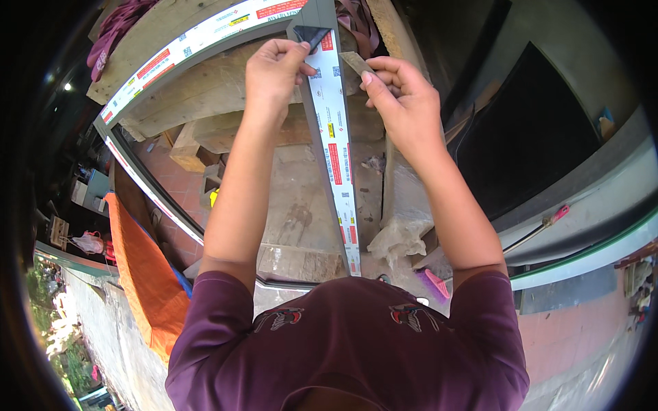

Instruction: The person peels protective film strips from the edges of a rectangular metal frame using both hands. The person works along the frame's perimeter, removing the film in sections and discarding the pieces.

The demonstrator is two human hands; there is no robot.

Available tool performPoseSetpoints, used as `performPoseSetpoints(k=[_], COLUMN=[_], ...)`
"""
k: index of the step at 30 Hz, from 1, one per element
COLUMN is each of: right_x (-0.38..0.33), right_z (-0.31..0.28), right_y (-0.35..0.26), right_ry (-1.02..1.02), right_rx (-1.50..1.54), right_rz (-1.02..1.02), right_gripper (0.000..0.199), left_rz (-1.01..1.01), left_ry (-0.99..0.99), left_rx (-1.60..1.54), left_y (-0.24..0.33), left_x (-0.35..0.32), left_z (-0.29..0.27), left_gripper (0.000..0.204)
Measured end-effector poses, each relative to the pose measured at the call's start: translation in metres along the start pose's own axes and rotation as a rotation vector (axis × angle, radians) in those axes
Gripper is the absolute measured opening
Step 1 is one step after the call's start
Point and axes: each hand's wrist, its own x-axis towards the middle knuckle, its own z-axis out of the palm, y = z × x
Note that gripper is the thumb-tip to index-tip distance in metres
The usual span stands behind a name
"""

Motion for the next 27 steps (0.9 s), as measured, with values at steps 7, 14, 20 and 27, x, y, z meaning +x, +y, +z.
performPoseSetpoints(k=[7,14,20,27], right_x=[-0.015,-0.002,0.018,0.039], right_z=[0.022,0.036,0.055,0.063], right_y=[0.029,0.05,0.056,0.051], right_ry=[0.072,0.123,0.106,0.093], right_rx=[0.329,0.194,0.068,0.089], right_rz=[0.19,0.059,-0.073,-0.054], right_gripper=[0.019,0.023,0.038,0.046], left_rz=[-0.079,-0.164,-0.275,-0.287], left_ry=[0.033,-0.004,0.01,0.008], left_rx=[-0.006,-0.025,-0.122,-0.174], left_y=[0.014,0.004,0.009,0.02], left_x=[0.006,0.013,0.009,0.003], left_z=[0.007,0.006,0.001,0.001], left_gripper=[0.041,0.039,0.022,0.023])
